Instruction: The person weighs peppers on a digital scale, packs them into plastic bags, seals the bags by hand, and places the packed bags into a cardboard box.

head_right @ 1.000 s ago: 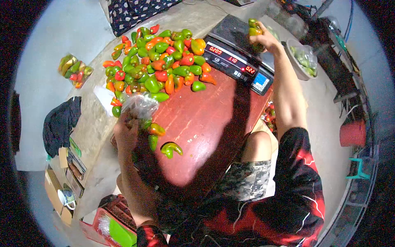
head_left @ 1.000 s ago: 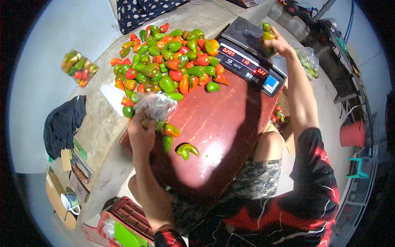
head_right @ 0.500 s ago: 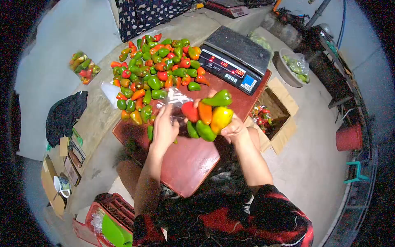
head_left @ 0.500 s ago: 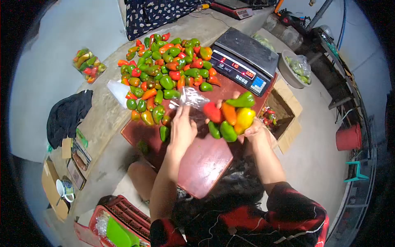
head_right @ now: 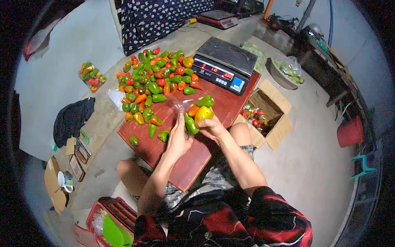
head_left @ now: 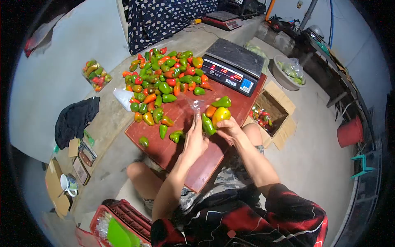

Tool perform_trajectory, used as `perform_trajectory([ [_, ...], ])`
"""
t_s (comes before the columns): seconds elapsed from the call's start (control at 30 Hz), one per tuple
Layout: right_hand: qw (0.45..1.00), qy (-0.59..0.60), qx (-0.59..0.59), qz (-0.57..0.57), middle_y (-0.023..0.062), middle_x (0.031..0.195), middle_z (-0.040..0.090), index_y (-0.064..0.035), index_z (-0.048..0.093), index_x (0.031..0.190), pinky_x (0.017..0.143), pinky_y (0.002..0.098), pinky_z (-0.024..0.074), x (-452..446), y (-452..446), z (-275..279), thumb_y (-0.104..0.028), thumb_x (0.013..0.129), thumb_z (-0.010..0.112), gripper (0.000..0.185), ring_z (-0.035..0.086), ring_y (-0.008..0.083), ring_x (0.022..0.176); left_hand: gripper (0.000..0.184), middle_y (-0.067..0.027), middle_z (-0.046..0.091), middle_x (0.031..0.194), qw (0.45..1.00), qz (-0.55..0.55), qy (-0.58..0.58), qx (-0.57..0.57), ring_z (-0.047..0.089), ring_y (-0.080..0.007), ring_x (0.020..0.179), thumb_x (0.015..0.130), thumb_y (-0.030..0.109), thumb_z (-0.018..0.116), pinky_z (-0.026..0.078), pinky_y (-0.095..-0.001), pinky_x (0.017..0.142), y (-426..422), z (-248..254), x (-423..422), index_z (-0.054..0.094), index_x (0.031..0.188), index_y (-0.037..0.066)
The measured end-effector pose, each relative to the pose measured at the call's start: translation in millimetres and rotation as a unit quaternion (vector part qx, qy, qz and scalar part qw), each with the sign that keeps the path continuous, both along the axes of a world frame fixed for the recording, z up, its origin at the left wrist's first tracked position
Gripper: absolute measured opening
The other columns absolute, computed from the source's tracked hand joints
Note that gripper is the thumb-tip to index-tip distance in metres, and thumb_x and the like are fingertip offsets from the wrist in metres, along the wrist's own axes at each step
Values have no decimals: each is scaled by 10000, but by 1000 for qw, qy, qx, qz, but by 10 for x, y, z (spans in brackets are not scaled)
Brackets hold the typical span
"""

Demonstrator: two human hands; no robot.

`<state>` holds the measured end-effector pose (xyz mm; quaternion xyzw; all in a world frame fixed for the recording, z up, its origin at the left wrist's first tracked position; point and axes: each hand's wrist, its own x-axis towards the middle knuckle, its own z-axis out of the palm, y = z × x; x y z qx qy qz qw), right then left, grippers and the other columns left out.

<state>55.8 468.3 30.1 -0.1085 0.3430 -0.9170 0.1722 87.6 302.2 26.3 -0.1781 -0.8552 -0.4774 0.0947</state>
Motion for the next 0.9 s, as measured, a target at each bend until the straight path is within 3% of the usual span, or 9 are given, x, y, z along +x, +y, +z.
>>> perform_trajectory([
  [0.07, 995, 45, 56, -71, 72, 1318, 483, -162, 313, 1437, 1073, 436, 400, 50, -83, 3, 9, 636, 744, 925, 487, 249, 1241, 978, -315, 348, 1473, 998, 10, -50, 23, 446, -438, 1306, 691, -65, 666, 442, -431, 1047, 26, -13, -40, 140, 1515, -42],
  [0.2, 958, 162, 199, -127, 59, 1244, 498, -133, 335, 1419, 1041, 367, 407, -29, -147, -102, -50, 603, 808, 947, 505, 205, 1177, 1008, -262, 570, 1264, 998, 55, -20, 28, 617, -341, 1114, 610, -87, 667, 519, -364, 912, 54, 27, -52, 207, 1506, -53],
  [0.33, 944, 174, 265, -88, 63, 1320, 480, -115, 410, 1387, 1045, 367, 414, -45, -158, 1, -61, 646, 817, 847, 478, 206, 1245, 1020, -179, 656, 1073, 991, 45, -78, 95, 664, -216, 751, 645, -162, 639, 549, -316, 603, 36, 64, -137, 162, 1534, -13],
  [0.37, 908, 229, 329, -120, 90, 1281, 492, -104, 438, 1366, 1054, 374, 403, -91, -163, -7, -108, 638, 828, 826, 489, 234, 1224, 1018, -157, 670, 1027, 986, 38, -102, 125, 664, -179, 641, 663, -192, 618, 544, -301, 510, 33, 94, -160, 147, 1543, 5],
  [0.43, 815, 339, 436, -175, 167, 1283, 481, -87, 490, 1343, 1084, 390, 380, -164, -135, 65, -161, 649, 821, 772, 476, 311, 1253, 1013, -152, 676, 987, 972, 31, -157, 170, 656, -172, 607, 667, -204, 605, 540, -299, 492, 53, 301, -153, 152, 1546, 17],
  [0.53, 806, 336, 462, -157, 193, 1332, 453, -100, 471, 1376, 1098, 396, 368, -268, -138, 180, -168, 662, 809, 793, 451, 344, 1286, 993, -120, 668, 881, 963, 19, -189, 192, 647, -172, 580, 677, -204, 592, 531, -287, 467, 21, 419, -209, 173, 1545, 36],
  [0.73, 748, 373, 547, -47, 194, 1421, 469, -68, 415, 1442, 1100, 384, 372, -485, -49, 770, -258, 821, 725, 720, 446, 303, 1330, 879, -133, 669, 938, 953, -30, -187, 236, 637, -168, 556, 662, -226, 538, 519, -280, 440, -77, 769, -435, 302, 1476, 6],
  [0.87, 762, 374, 527, 24, 231, 1418, 480, -26, 343, 1470, 1073, 378, 397, -510, -44, 1409, -416, 891, 698, 783, 459, 281, 1323, 744, -103, 635, 817, 947, -69, -181, 254, 641, -179, 562, 684, -216, 543, 512, -278, 433, -132, 1437, -377, 411, 1383, 1],
  [0.9, 737, 403, 543, 8, 236, 1386, 510, -12, 331, 1473, 1054, 381, 413, -436, -31, 1617, -515, 887, 670, 843, 503, 289, 1278, 711, -103, 633, 819, 952, -80, -166, 244, 641, -180, 561, 692, -204, 547, 517, -277, 442, -152, 1608, -346, 419, 1366, -15],
])
